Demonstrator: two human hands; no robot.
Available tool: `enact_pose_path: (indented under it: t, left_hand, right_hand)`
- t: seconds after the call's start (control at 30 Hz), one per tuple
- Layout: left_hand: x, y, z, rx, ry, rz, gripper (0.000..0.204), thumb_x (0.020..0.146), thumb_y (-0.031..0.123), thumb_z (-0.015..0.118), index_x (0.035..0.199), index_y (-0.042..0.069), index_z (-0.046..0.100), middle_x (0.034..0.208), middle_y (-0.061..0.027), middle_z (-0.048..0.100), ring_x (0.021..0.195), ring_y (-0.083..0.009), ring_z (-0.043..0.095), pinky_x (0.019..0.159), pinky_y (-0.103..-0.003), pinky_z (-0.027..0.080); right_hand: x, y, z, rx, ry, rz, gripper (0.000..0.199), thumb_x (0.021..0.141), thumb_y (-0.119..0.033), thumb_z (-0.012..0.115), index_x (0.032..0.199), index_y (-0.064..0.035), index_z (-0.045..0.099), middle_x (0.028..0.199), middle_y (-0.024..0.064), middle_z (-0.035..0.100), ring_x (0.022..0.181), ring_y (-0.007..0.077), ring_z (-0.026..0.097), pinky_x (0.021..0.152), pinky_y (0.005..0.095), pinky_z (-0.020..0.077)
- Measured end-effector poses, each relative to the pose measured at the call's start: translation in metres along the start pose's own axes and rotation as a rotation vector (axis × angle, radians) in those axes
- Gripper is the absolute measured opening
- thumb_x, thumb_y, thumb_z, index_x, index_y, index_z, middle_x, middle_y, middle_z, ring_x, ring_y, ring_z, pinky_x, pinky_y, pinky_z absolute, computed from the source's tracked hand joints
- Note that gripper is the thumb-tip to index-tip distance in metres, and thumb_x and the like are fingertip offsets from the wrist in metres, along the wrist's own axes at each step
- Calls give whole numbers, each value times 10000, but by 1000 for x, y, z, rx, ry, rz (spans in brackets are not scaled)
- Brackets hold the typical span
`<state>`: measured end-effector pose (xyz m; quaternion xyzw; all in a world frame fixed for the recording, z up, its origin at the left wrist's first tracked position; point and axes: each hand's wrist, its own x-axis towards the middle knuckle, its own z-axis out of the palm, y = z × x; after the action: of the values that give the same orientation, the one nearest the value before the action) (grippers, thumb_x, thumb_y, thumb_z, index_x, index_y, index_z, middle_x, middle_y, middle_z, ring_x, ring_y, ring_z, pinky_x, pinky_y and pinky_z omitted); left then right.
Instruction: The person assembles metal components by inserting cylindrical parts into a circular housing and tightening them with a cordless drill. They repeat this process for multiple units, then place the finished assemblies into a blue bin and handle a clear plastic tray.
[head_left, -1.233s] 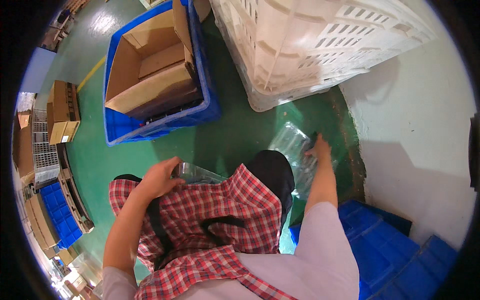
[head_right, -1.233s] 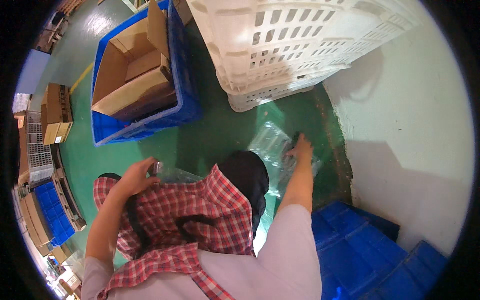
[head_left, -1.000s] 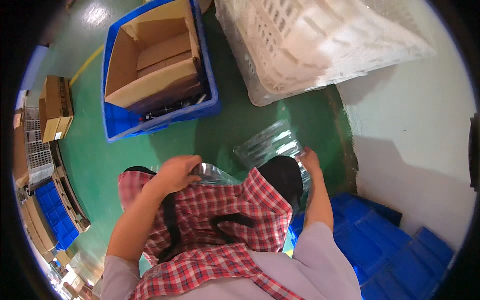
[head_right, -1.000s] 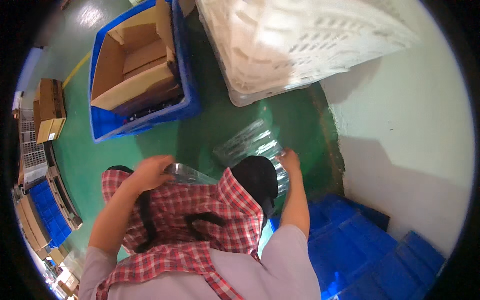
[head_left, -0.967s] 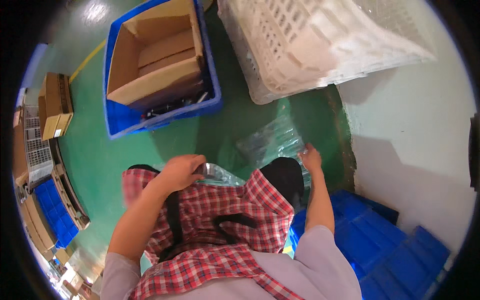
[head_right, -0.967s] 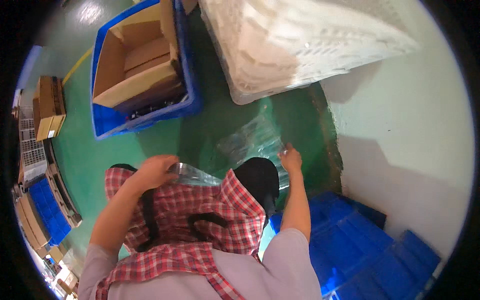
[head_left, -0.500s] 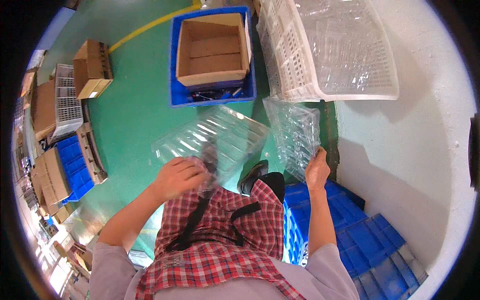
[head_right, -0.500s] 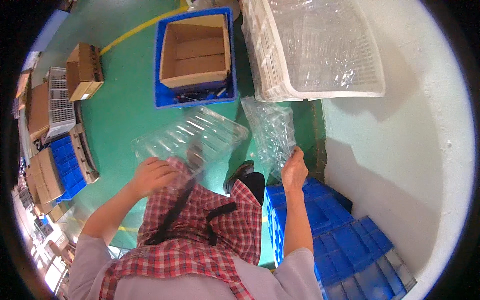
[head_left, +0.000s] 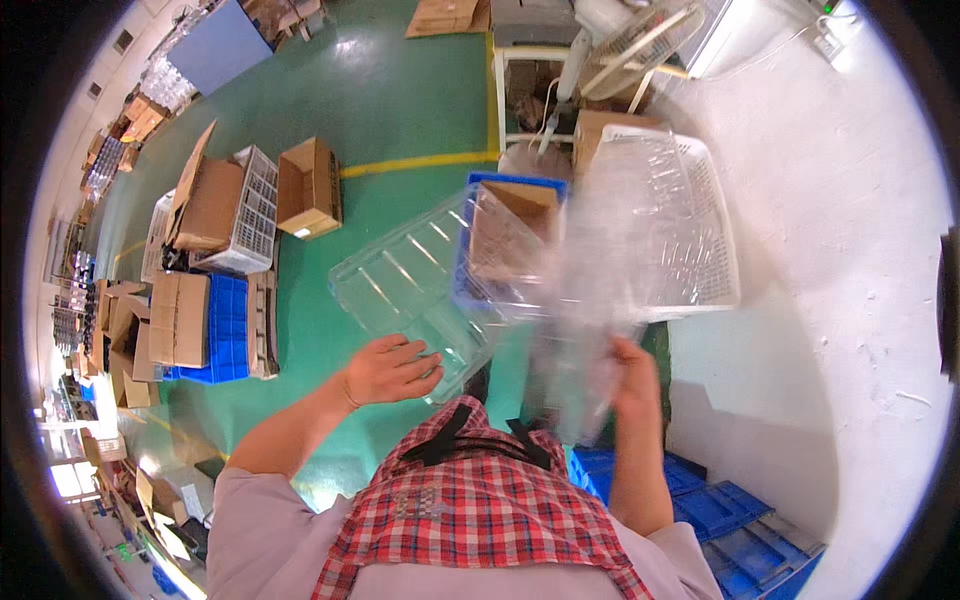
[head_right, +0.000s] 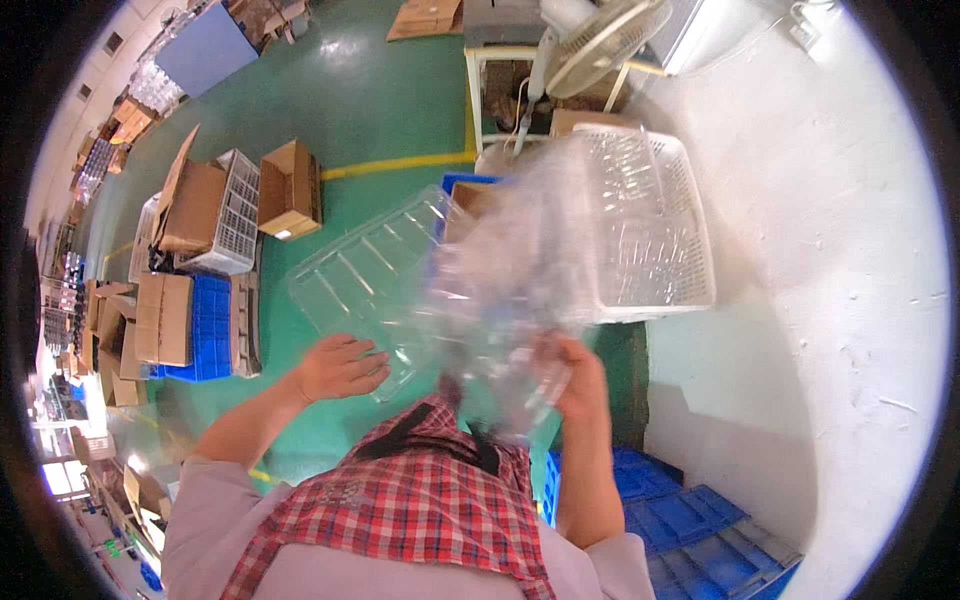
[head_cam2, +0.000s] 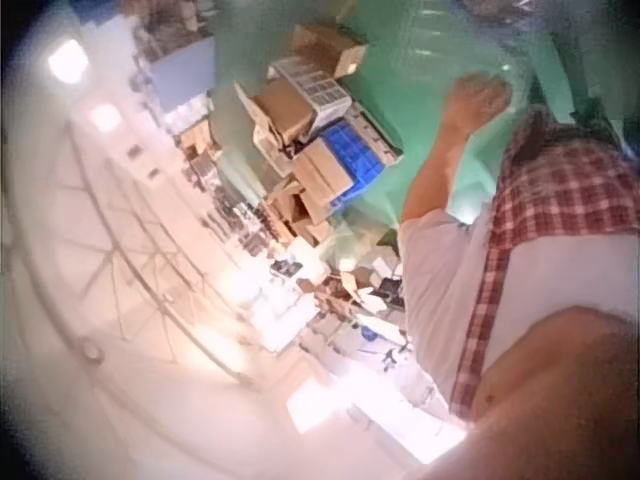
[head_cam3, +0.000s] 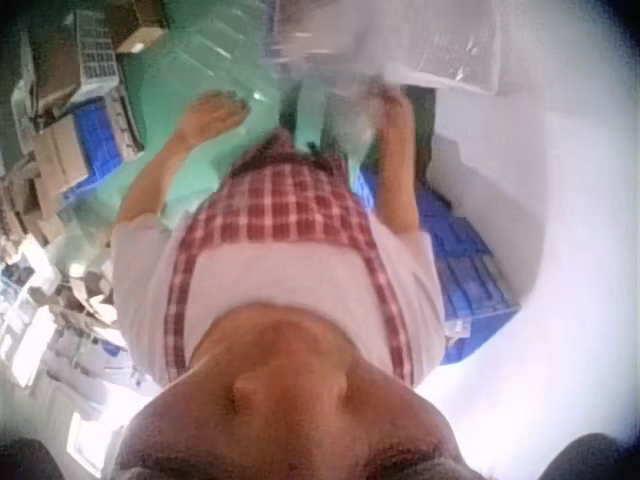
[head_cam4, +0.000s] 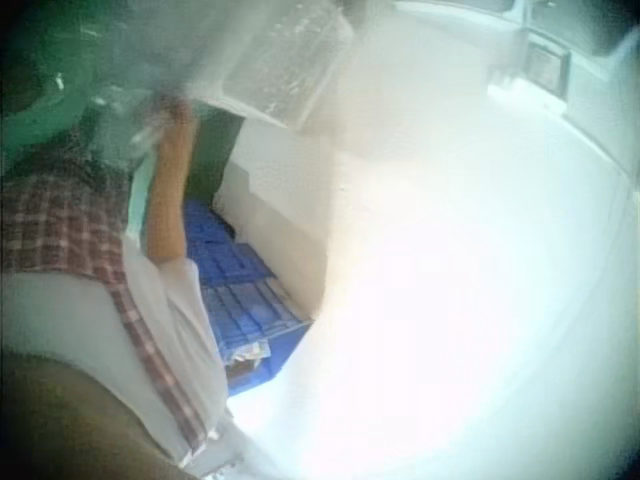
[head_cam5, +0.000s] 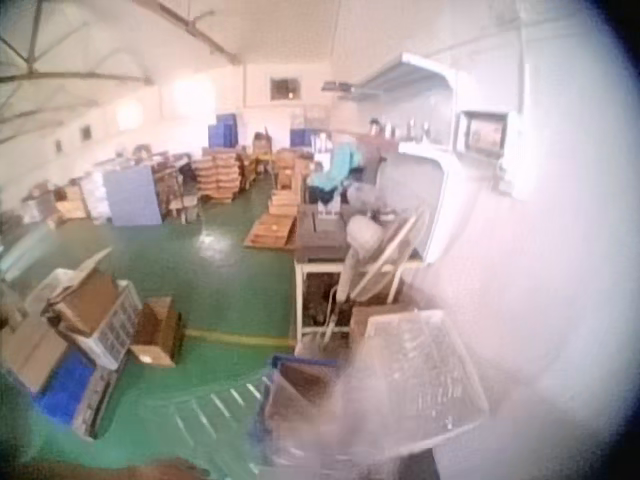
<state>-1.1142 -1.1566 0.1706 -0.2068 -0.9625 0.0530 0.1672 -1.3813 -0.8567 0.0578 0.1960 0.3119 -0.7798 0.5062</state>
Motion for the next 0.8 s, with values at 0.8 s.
enact_pose_path:
  t: [0.8]
  left_hand:
    - [56, -150, -24, -1755, 163, -974, 843, 954, 635, 426, 1533, 70, 192, 1509, -169, 338, 1326, -324, 412, 1083, -456, 364]
  right_hand:
    - [25, -5, 153, -513, -48, -535, 459, 857, -45, 593, 1287, -42, 431, 1252, 181, 565, 1057, 349, 611, 853, 530, 547]
